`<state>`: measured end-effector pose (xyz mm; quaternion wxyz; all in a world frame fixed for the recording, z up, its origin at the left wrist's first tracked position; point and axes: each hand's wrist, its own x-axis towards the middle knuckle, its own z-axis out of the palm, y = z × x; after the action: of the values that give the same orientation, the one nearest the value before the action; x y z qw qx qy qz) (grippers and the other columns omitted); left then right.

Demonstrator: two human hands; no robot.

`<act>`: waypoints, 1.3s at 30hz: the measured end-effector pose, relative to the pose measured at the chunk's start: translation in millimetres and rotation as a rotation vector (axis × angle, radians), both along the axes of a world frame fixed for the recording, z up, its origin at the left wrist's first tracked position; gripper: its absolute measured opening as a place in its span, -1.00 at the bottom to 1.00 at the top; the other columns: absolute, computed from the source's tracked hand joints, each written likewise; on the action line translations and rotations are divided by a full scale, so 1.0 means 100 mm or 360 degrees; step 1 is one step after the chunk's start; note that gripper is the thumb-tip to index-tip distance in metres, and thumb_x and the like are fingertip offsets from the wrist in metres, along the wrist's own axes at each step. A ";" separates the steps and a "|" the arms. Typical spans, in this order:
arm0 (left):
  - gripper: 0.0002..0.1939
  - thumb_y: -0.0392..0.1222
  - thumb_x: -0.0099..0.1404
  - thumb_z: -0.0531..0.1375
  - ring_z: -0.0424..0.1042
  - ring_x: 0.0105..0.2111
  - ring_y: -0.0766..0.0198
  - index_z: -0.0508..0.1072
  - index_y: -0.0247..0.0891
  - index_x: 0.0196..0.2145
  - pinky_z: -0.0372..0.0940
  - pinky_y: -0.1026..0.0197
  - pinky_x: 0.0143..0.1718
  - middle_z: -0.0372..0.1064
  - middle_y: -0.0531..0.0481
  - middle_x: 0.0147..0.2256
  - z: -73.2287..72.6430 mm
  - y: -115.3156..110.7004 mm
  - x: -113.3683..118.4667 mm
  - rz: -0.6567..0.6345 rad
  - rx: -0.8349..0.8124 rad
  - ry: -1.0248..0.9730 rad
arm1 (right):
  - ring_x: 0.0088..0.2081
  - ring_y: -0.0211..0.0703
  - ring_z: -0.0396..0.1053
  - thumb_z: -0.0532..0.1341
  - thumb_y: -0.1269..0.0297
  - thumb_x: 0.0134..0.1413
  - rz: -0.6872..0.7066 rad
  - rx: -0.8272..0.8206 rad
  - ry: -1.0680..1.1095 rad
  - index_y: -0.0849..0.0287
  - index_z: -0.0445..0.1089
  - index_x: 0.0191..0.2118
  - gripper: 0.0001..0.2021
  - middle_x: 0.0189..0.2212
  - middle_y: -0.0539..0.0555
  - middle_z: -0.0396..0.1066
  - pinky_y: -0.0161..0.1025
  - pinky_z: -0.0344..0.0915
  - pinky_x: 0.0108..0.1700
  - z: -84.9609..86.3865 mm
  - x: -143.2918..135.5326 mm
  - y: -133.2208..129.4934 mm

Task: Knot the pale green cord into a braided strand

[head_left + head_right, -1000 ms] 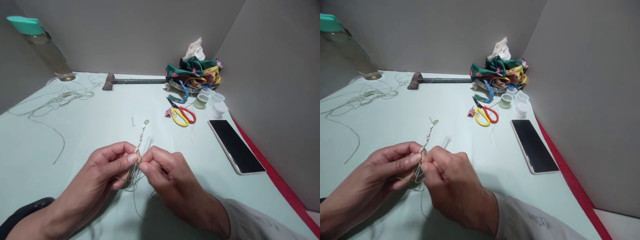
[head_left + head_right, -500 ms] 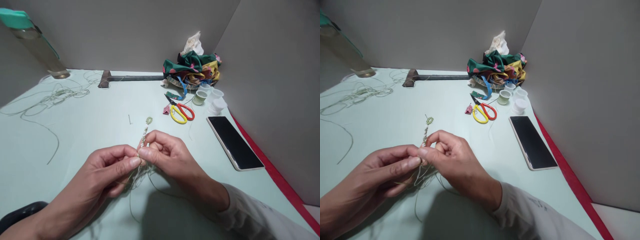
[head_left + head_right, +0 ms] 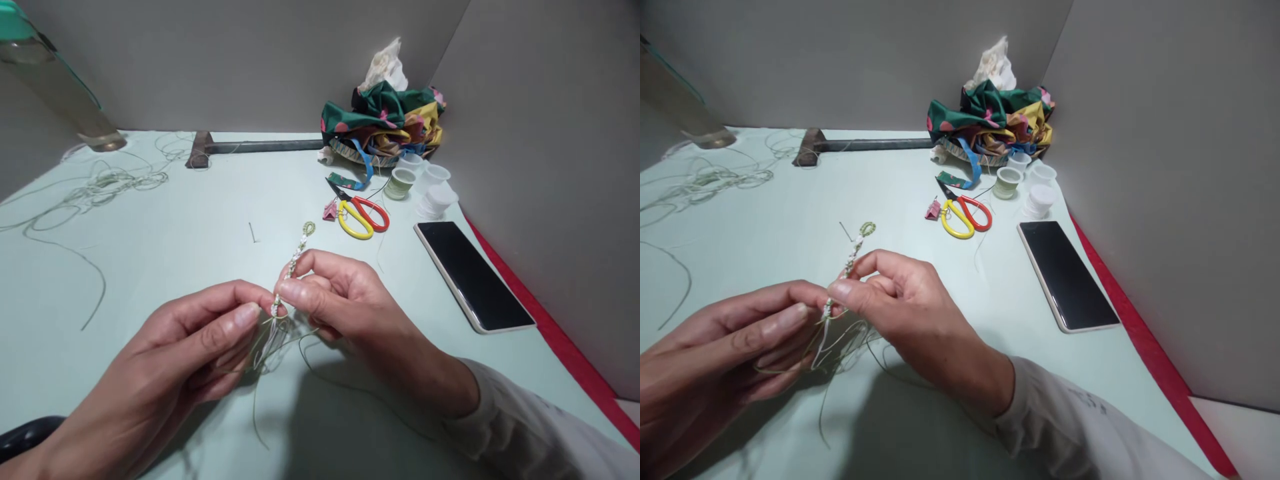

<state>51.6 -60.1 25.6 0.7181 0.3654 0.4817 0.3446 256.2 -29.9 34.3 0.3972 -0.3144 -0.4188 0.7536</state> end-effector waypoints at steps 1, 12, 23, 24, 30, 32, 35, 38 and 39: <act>-0.73 0.15 0.30 0.47 -0.11 -0.54 0.34 0.70 -0.05 -0.21 -0.03 0.36 -0.59 0.08 0.15 -0.55 -0.01 -0.01 -0.01 -0.0008 0.0015 0.0043 | -0.57 -0.43 -0.04 0.46 0.35 0.21 0.0003 -0.0002 -0.0004 0.19 0.40 -0.36 -0.76 -0.63 -0.24 0.18 -0.36 -0.11 -0.52 0.00 0.00 0.00; -0.74 0.11 0.18 0.55 -0.10 -0.53 0.33 0.70 -0.07 -0.38 -0.02 0.36 -0.58 0.07 0.16 -0.57 0.02 0.06 -0.01 0.0146 0.0092 0.0183 | -0.57 -0.32 -0.04 0.27 0.21 0.37 0.0038 0.0471 -0.0703 0.07 0.35 -0.31 -0.82 -0.64 -0.22 0.05 -0.26 -0.06 -0.48 -0.03 0.00 -0.08; -0.72 0.07 0.20 0.54 0.00 -0.49 0.33 0.65 -0.16 -0.40 0.09 0.39 -0.51 0.23 0.11 -0.51 0.02 0.06 0.05 0.0117 0.0046 0.0173 | -0.54 -0.33 -0.01 0.11 0.35 0.44 0.0077 0.0895 -0.0775 0.08 0.14 -0.39 -0.71 -0.57 -0.17 0.06 -0.24 0.01 -0.40 -0.14 -0.05 -0.26; -0.72 0.06 0.20 0.54 0.00 -0.49 0.33 0.65 -0.16 -0.41 0.09 0.39 -0.51 0.23 0.11 -0.52 0.04 0.06 0.05 0.0115 0.0032 0.0165 | -0.55 -0.34 -0.03 0.11 0.35 0.44 0.0077 0.0894 -0.0732 0.08 0.14 -0.39 -0.71 -0.58 -0.18 0.03 -0.24 0.01 -0.41 -0.16 -0.06 -0.27; -0.71 0.10 0.24 0.50 0.06 -0.47 0.30 0.63 -0.15 -0.40 0.04 0.35 -0.51 0.22 0.11 -0.50 0.10 0.12 0.00 0.0068 0.0209 0.0226 | -0.47 -0.33 0.13 0.16 0.34 0.44 0.0066 0.0861 -0.0736 0.11 0.26 -0.37 -0.75 -0.51 -0.15 0.19 -0.28 0.11 -0.35 -0.14 -0.07 -0.18; -0.69 0.15 0.28 0.46 0.07 -0.48 0.30 0.64 -0.13 -0.38 0.04 0.34 -0.51 0.22 0.11 -0.50 0.12 0.13 -0.03 0.0039 0.0372 0.0316 | -0.29 -0.28 0.35 0.22 0.28 0.43 0.0057 0.0808 -0.0765 0.11 0.41 -0.27 -0.83 -0.34 -0.06 0.40 -0.30 0.24 -0.25 -0.06 -0.03 -0.10; -0.68 0.16 0.34 0.40 0.05 -0.54 0.31 0.66 -0.12 -0.40 0.01 0.32 -0.55 0.21 0.12 -0.55 0.17 0.12 -0.04 -0.0024 0.0662 0.0483 | 0.00 -0.16 0.45 0.37 0.22 0.33 -0.0054 0.0823 -0.0709 0.08 0.54 -0.05 -0.86 0.04 0.06 0.50 -0.27 0.39 -0.09 0.07 0.04 -0.02; -0.70 0.10 0.30 0.42 0.08 -0.56 0.29 0.67 -0.12 -0.46 0.01 0.27 -0.56 0.25 0.09 -0.59 0.26 0.10 0.00 -0.0001 0.0858 0.0560 | -0.12 -0.18 0.46 0.41 0.28 0.29 -0.0194 0.0977 -0.0527 0.07 0.61 -0.14 -0.93 -0.12 0.03 0.54 -0.25 0.41 -0.10 0.20 0.05 -0.01; -0.72 0.08 0.28 0.43 0.10 -0.55 0.27 0.68 -0.11 -0.47 0.02 0.26 -0.54 0.28 0.08 -0.59 0.30 0.08 0.02 0.0019 0.0894 0.0571 | -0.19 -0.20 0.46 0.40 0.30 0.29 -0.0236 0.1012 -0.0466 0.08 0.62 -0.22 -0.97 -0.22 0.00 0.54 -0.24 0.40 -0.12 0.23 0.04 -0.02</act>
<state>53.3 -52.2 56.0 0.4909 0.6012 0.4888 0.3983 260.6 -31.9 57.5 0.4646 -0.3091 -0.6610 0.5017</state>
